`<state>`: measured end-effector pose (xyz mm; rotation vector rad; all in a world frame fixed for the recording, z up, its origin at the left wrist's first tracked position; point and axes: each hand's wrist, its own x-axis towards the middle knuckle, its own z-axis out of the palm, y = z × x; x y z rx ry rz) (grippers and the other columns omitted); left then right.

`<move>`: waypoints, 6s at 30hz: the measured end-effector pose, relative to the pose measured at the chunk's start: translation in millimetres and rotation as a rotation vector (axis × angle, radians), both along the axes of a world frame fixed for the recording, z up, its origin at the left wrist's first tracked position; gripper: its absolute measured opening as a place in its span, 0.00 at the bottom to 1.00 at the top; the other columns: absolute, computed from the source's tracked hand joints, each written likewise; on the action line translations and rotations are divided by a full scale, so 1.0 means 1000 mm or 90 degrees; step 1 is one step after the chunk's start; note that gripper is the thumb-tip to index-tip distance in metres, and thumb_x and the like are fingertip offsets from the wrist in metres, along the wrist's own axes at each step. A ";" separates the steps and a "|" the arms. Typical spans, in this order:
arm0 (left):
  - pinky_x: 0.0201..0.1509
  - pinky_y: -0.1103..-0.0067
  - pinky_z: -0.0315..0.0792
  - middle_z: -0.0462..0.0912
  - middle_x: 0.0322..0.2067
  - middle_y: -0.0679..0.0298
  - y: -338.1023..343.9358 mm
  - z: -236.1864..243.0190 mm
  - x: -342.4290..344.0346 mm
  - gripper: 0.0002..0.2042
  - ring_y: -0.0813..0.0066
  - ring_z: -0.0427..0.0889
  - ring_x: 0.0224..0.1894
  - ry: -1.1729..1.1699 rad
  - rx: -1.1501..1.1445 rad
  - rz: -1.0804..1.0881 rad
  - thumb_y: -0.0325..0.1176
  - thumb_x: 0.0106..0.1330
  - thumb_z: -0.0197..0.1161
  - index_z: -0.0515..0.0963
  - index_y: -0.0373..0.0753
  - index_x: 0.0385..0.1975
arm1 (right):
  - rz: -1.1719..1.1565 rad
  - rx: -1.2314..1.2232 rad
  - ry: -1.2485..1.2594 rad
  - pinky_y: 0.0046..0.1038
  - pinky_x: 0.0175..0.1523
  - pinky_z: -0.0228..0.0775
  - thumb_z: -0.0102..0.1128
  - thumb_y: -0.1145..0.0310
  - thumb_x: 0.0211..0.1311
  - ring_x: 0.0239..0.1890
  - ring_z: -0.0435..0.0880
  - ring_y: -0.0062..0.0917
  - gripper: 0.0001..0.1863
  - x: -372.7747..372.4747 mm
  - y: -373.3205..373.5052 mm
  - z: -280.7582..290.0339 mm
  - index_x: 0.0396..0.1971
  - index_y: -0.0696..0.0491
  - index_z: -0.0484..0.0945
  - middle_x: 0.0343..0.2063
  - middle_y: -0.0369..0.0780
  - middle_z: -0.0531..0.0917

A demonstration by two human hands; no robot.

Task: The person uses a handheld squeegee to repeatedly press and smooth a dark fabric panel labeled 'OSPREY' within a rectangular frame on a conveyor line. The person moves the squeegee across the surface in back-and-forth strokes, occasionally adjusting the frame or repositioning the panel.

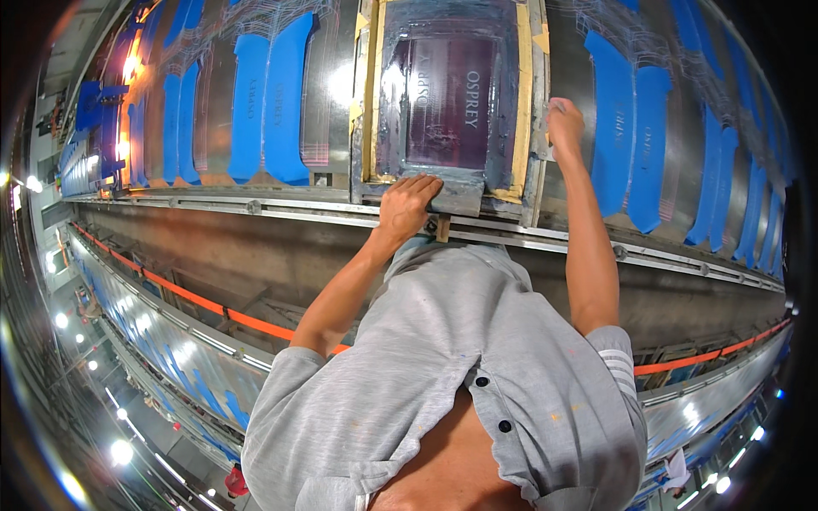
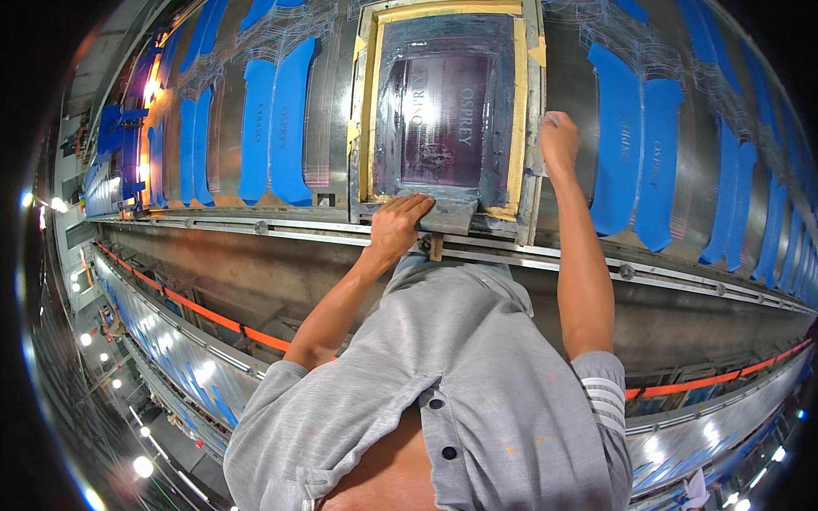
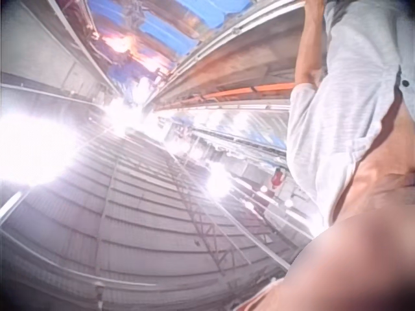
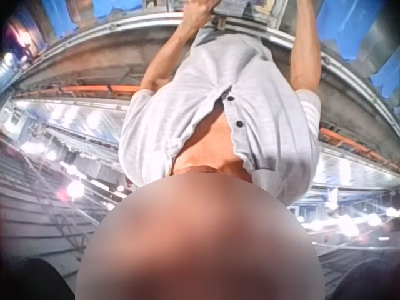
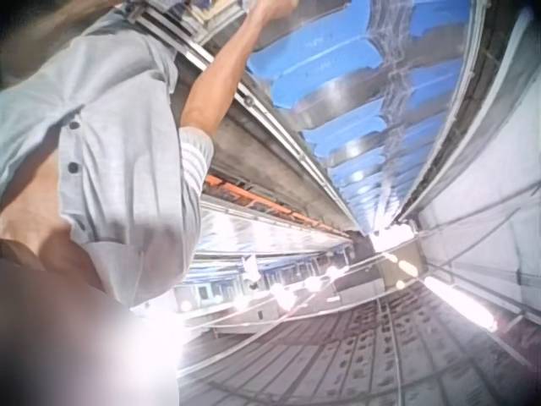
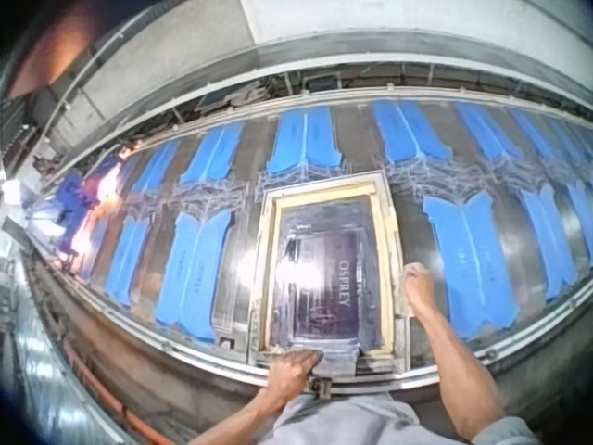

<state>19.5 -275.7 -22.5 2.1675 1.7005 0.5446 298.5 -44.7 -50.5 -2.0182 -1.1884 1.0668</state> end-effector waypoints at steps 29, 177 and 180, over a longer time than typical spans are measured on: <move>0.45 0.64 0.82 0.89 0.35 0.56 0.165 0.115 -0.063 0.20 0.55 0.89 0.38 -0.067 -0.168 0.112 0.28 0.52 0.74 0.88 0.49 0.47 | -0.042 0.209 0.012 0.27 0.29 0.62 0.64 0.66 0.68 0.22 0.71 0.15 0.13 0.010 -0.015 0.011 0.39 0.62 0.86 0.20 0.32 0.77; 0.67 0.45 0.50 0.44 0.81 0.63 -0.063 0.124 0.201 0.19 0.40 0.43 0.77 -0.615 -0.716 -0.366 0.54 0.43 0.83 0.92 0.47 0.28 | -1.009 -0.164 -0.300 0.26 0.20 0.52 0.60 0.46 0.59 0.14 0.61 0.18 0.22 0.216 -0.675 0.172 0.18 0.43 0.61 0.12 0.28 0.62; 0.67 0.45 0.50 0.46 0.80 0.62 -0.074 0.119 0.210 0.20 0.42 0.45 0.77 -0.605 -0.707 -0.399 0.54 0.42 0.83 0.93 0.49 0.30 | -1.016 -0.130 -0.320 0.26 0.20 0.49 0.61 0.48 0.57 0.14 0.58 0.17 0.24 0.205 -0.663 0.165 0.15 0.41 0.57 0.12 0.28 0.57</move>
